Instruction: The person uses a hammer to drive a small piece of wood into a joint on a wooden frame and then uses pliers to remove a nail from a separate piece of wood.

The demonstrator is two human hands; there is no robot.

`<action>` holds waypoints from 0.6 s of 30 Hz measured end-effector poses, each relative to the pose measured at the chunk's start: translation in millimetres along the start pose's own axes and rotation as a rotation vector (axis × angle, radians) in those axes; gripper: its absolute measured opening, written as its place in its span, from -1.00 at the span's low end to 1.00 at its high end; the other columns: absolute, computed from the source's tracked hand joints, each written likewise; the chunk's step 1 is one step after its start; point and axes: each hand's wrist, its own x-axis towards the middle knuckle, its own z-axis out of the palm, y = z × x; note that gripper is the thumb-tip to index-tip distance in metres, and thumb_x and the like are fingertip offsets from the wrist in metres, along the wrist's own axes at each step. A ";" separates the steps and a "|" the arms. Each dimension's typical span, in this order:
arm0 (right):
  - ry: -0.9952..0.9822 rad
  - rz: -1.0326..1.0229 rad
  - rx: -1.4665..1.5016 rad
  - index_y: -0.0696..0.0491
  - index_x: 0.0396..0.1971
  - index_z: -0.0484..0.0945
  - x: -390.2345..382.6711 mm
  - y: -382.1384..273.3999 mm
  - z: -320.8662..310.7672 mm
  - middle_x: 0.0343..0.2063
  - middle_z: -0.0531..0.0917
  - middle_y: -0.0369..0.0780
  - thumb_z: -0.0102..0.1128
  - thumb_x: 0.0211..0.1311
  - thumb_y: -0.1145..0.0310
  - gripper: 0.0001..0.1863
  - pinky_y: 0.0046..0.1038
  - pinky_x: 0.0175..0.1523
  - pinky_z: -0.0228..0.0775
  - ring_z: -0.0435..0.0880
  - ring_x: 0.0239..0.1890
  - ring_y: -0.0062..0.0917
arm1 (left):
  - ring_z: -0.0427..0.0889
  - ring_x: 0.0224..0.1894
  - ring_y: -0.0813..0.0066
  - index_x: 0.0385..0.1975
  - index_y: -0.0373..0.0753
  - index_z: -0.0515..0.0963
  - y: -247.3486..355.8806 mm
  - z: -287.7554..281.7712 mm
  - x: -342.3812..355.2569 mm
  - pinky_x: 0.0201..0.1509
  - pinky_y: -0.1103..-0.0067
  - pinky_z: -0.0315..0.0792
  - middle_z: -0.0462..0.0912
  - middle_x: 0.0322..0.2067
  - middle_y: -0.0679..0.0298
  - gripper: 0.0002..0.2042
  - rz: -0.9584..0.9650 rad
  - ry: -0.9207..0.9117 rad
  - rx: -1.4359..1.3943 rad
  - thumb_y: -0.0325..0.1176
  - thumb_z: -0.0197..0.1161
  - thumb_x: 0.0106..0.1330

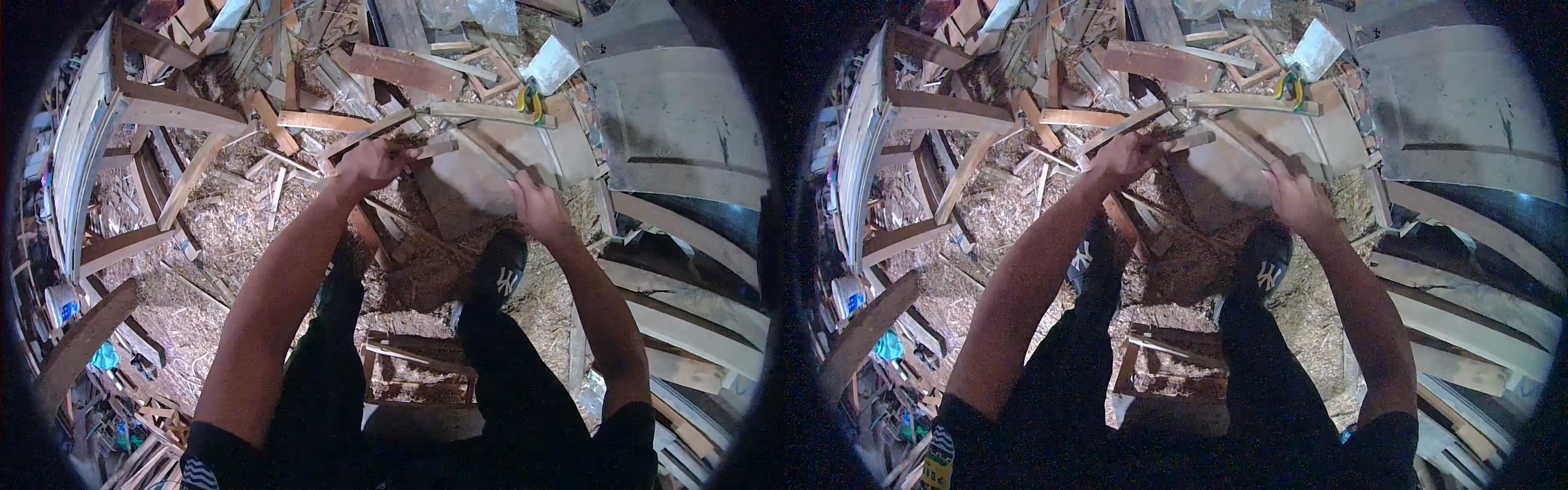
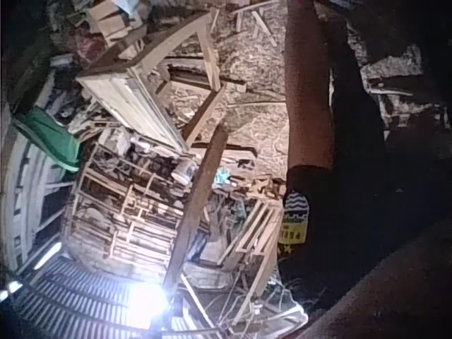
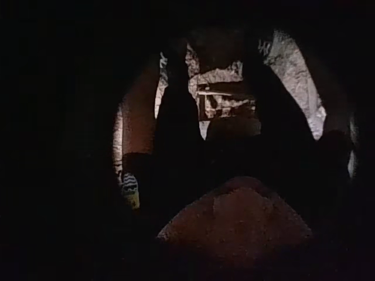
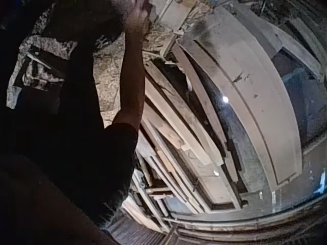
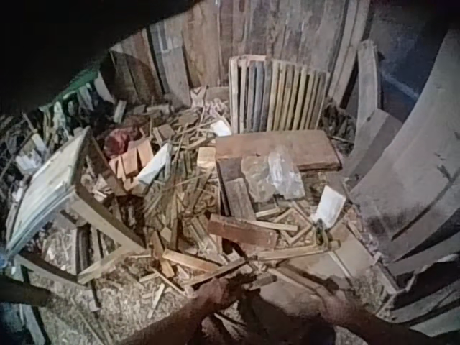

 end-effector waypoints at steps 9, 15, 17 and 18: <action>0.003 0.017 0.060 0.00 0.02 0.49 -4.1 -19.3 -15.7 -0.36 0.67 0.17 0.05 0.50 0.20 -0.75 0.11 -0.16 0.53 0.68 -0.24 0.18 | 0.69 0.00 -0.13 0.02 -0.01 0.70 -1.9 0.9 2.9 0.09 0.15 0.53 0.74 -0.19 -0.07 -0.45 0.046 0.083 0.024 0.30 0.03 0.43; -0.076 0.066 -0.011 -0.01 -0.02 0.43 -1.2 -8.6 -11.6 -0.31 0.69 0.11 -0.01 0.53 0.13 -0.74 0.12 -0.22 0.54 0.67 -0.27 0.21 | 0.68 0.00 -0.19 0.10 0.06 0.65 -9.6 1.1 6.5 0.12 0.08 0.53 0.72 -0.14 -0.13 -0.42 -0.009 -0.059 0.018 0.35 0.01 0.40; -0.089 0.134 0.027 -0.02 -0.01 0.42 -5.5 2.9 -3.9 -0.32 0.69 0.10 -0.01 0.53 0.12 -0.73 0.12 -0.22 0.54 0.67 -0.27 0.21 | 0.68 0.00 -0.19 0.10 0.06 0.66 -3.4 4.4 5.0 0.12 0.09 0.53 0.72 -0.14 -0.14 -0.41 0.053 0.006 0.030 0.36 0.00 0.40; 0.075 -0.034 0.129 -0.05 0.03 0.46 -7.9 5.1 -2.3 -0.36 0.68 0.12 0.02 0.51 0.14 -0.73 0.12 -0.23 0.54 0.67 -0.31 0.21 | 0.68 0.00 -0.19 0.10 0.06 0.66 -5.9 4.8 5.1 0.12 0.09 0.53 0.72 -0.14 -0.14 -0.41 0.047 0.006 0.028 0.36 0.00 0.40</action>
